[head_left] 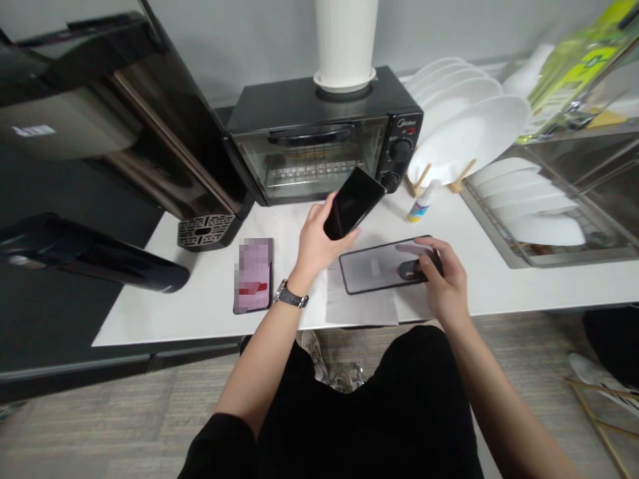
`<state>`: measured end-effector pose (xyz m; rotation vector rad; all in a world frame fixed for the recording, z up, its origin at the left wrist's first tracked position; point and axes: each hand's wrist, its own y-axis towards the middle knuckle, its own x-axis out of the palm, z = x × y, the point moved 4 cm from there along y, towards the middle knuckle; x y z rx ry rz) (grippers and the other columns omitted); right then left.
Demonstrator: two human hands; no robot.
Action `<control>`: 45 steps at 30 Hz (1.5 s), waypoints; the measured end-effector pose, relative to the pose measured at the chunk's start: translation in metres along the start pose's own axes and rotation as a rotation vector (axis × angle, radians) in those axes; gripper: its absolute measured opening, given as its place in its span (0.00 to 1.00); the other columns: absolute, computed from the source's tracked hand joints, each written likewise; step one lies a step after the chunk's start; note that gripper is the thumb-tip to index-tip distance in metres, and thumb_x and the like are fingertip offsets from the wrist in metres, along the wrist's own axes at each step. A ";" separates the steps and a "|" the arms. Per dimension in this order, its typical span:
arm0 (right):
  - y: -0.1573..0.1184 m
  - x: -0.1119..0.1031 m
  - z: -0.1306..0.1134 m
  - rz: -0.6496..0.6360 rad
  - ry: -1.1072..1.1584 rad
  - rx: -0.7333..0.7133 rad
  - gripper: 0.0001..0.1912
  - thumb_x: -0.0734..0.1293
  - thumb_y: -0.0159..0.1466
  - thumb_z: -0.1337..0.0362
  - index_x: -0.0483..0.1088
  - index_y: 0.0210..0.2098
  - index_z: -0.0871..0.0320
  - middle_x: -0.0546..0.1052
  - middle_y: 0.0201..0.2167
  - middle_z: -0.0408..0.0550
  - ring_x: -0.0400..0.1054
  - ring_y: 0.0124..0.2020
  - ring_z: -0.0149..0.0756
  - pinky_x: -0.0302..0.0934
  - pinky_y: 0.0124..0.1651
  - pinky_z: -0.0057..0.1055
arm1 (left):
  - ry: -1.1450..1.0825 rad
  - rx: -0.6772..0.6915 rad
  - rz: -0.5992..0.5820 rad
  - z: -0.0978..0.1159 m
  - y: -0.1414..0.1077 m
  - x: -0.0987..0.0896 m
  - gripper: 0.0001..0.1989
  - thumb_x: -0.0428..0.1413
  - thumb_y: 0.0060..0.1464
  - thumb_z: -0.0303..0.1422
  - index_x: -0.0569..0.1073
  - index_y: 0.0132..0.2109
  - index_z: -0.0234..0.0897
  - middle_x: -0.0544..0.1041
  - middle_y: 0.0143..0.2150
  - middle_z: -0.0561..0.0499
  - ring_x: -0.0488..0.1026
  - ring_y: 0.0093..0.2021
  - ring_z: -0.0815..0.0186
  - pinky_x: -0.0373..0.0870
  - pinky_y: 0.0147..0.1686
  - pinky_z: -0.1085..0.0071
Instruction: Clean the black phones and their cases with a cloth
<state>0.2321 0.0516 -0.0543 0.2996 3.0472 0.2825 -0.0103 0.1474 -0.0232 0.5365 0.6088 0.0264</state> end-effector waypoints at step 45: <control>-0.029 -0.028 -0.059 0.005 -0.480 -0.226 0.12 0.62 0.74 0.49 0.67 0.43 0.49 0.75 0.32 0.45 0.72 0.32 0.44 0.67 0.35 0.39 | 0.298 0.064 -0.399 0.039 -0.112 -0.015 0.54 0.67 0.55 0.51 0.49 0.78 0.44 0.71 0.64 0.40 0.66 0.66 0.47 0.67 0.67 0.49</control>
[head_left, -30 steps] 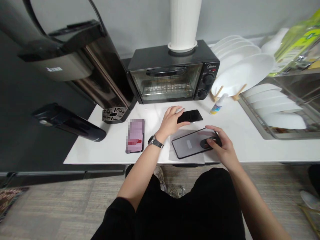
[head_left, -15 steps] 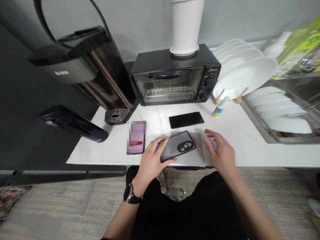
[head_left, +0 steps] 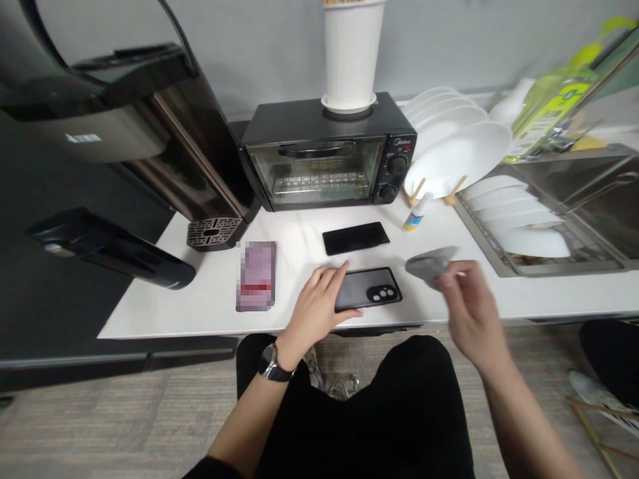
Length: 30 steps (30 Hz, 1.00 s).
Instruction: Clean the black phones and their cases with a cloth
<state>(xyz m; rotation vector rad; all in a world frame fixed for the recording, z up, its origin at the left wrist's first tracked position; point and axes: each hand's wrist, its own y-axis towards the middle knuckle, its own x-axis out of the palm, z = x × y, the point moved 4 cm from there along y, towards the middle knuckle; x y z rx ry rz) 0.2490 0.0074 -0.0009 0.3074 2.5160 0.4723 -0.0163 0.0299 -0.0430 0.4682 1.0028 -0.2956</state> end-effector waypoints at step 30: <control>-0.037 0.046 0.004 -0.460 -0.544 -0.542 0.23 0.63 0.76 0.57 0.67 0.67 0.58 0.75 0.64 0.51 0.72 0.64 0.46 0.68 0.66 0.50 | -0.230 -0.074 -0.068 -0.018 0.000 -0.008 0.64 0.75 0.48 0.39 0.41 0.79 0.54 0.75 0.66 0.50 0.68 0.62 0.51 0.62 0.64 0.53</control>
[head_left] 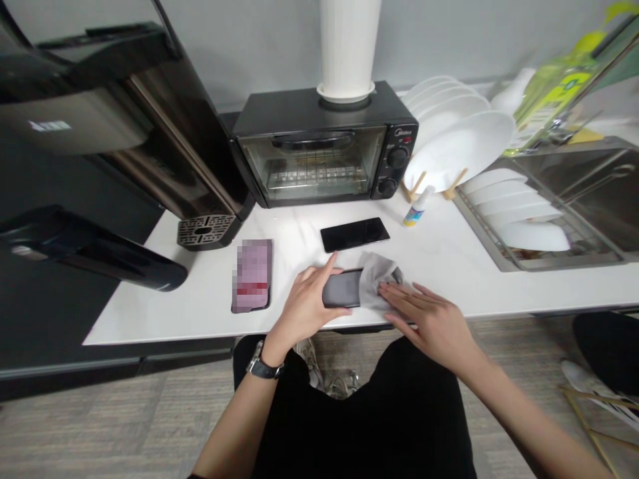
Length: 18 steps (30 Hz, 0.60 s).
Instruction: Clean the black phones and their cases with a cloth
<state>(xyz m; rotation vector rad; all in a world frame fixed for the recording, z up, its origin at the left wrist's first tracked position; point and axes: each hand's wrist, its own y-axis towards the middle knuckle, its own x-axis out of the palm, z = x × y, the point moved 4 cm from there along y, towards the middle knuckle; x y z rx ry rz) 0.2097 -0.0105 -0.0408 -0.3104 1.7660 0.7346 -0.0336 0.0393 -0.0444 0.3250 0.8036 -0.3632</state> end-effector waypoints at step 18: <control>0.043 0.020 -0.055 -0.043 0.293 -0.086 0.25 0.65 0.73 0.48 0.74 0.59 0.60 0.80 0.59 0.54 0.75 0.61 0.46 0.68 0.66 0.45 | 0.056 0.030 -0.024 -0.001 0.001 0.006 0.57 0.69 0.56 0.42 0.41 0.79 0.48 0.75 0.64 0.45 0.69 0.61 0.51 0.65 0.62 0.55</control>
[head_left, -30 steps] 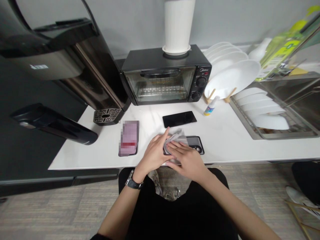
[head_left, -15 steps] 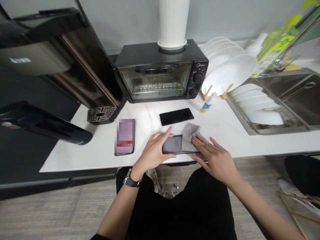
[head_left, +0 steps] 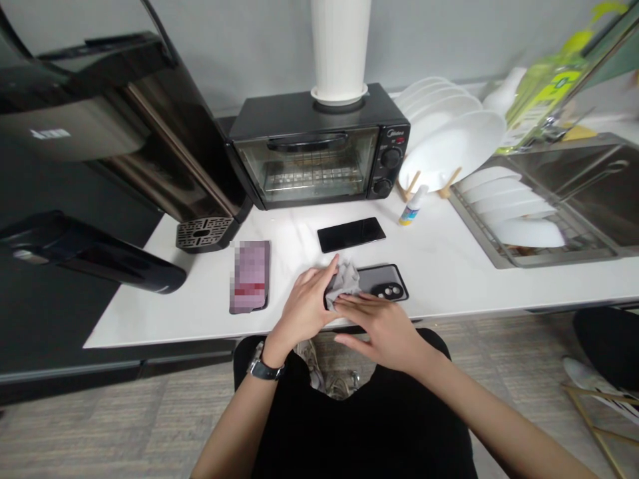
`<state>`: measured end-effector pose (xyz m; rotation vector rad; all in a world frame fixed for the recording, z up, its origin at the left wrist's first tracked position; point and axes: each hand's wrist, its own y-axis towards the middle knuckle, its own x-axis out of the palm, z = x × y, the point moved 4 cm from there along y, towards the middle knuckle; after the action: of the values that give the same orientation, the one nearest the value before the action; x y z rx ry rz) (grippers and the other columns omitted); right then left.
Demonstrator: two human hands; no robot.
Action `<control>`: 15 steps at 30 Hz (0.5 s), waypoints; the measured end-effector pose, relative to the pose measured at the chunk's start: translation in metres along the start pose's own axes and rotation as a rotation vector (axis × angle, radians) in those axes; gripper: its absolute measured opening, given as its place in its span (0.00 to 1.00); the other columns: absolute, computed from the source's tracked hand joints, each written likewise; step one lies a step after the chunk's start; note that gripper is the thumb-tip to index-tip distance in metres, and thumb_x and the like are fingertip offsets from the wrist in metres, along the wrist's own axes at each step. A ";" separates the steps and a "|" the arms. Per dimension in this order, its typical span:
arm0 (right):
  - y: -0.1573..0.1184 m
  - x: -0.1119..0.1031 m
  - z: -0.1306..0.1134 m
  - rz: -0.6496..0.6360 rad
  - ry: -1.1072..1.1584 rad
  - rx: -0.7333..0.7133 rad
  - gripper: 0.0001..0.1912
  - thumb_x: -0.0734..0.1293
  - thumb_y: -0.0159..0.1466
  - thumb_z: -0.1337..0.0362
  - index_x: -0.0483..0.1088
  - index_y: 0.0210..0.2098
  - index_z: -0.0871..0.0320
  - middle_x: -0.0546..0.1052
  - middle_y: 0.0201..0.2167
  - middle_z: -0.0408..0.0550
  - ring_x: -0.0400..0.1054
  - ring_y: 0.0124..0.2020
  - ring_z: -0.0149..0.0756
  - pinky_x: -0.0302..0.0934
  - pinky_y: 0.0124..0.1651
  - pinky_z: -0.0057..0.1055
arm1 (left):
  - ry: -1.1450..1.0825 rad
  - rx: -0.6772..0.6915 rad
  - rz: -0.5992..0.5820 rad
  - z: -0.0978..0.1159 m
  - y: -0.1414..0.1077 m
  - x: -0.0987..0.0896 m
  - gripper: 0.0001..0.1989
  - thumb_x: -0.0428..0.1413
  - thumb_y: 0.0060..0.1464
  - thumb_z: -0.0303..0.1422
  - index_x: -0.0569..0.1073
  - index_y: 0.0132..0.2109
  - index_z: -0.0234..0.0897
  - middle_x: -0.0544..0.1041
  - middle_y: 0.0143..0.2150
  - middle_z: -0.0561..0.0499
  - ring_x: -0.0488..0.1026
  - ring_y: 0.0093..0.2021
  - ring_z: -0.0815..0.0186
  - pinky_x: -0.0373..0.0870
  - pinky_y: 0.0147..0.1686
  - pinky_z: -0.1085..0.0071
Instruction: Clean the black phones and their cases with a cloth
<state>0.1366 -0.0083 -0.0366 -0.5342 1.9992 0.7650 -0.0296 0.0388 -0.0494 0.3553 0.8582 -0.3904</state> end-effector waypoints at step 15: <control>-0.005 -0.014 0.035 0.182 -0.337 0.169 0.34 0.65 0.71 0.43 0.74 0.58 0.71 0.80 0.56 0.67 0.77 0.57 0.57 0.69 0.63 0.53 | -0.076 0.007 0.000 0.003 0.005 -0.002 0.59 0.72 0.52 0.41 0.43 0.79 0.53 0.74 0.67 0.49 0.67 0.63 0.52 0.63 0.65 0.55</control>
<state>0.1677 0.0137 -0.0401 -0.1140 1.7892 0.7333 -0.0264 0.0424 -0.0459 0.3444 0.7830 -0.4048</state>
